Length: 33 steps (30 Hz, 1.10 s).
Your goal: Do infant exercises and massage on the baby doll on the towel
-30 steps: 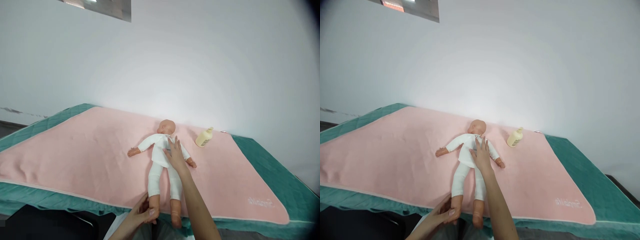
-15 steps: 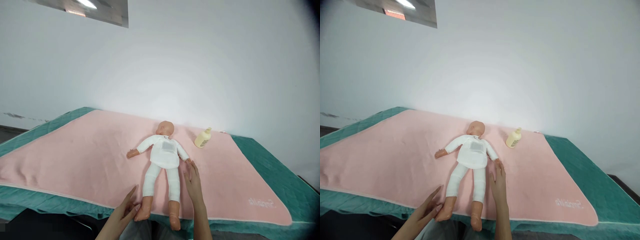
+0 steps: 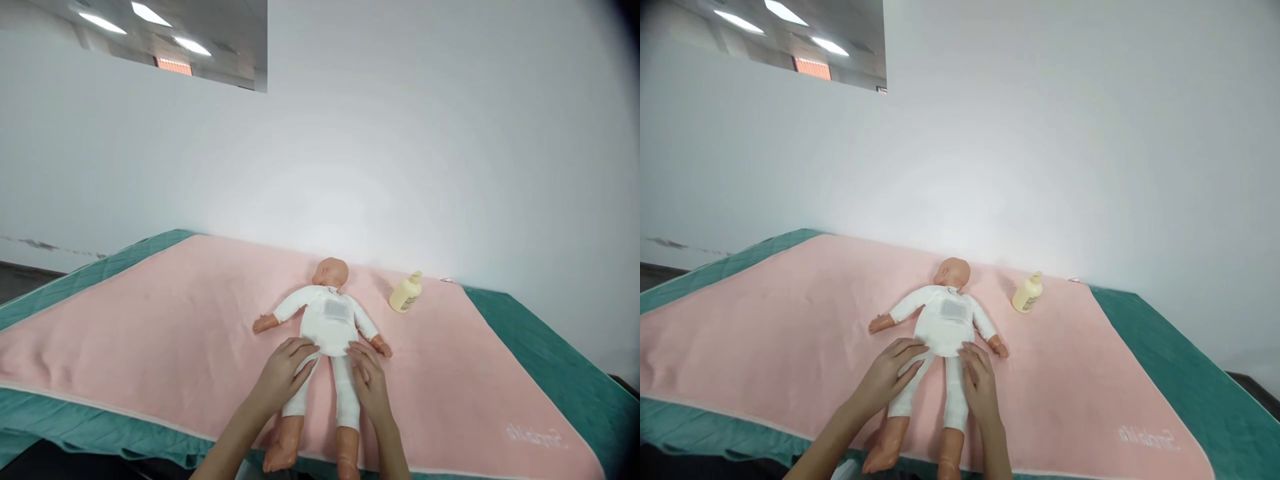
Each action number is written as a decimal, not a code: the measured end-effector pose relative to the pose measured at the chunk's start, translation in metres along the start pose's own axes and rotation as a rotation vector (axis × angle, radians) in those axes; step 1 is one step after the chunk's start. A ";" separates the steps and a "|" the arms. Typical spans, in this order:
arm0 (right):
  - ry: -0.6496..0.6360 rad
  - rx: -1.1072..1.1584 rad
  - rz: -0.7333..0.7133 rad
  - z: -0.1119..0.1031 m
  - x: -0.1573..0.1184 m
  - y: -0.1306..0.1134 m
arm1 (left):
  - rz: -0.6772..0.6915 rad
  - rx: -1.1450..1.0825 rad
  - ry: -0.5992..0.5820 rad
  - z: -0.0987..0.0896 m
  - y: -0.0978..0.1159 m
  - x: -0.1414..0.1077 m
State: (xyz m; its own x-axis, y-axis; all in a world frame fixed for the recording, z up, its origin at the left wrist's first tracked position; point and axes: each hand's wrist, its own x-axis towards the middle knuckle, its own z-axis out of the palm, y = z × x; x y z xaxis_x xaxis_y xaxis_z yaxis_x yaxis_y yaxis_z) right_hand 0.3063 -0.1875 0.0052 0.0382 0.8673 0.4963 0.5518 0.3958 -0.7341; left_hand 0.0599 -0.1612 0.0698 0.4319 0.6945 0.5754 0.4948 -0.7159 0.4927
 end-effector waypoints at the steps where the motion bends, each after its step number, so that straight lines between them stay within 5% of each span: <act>1: 0.015 -0.003 -0.031 0.002 0.002 0.003 | 0.045 0.010 -0.005 0.003 -0.003 0.011; 6: 0.073 -0.012 -0.188 0.010 0.017 0.013 | 0.212 0.072 -0.040 0.023 -0.015 0.048; 11: 0.110 0.009 -0.223 0.016 0.023 0.013 | 0.325 0.037 -0.055 0.040 -0.025 0.052; 21: 0.031 -0.002 -0.199 0.013 0.020 0.012 | 0.256 -0.179 0.086 0.039 -0.036 0.032; 33: -0.029 0.063 -0.105 0.013 0.022 0.009 | 0.155 -0.193 -0.005 0.046 -0.042 0.032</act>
State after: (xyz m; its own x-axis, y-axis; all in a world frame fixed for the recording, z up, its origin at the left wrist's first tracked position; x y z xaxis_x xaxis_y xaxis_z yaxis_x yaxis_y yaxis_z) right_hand 0.3015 -0.1606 0.0037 -0.0413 0.8282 0.5589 0.4982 0.5020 -0.7070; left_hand 0.0878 -0.1056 0.0377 0.4953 0.5757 0.6506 0.2694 -0.8137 0.5150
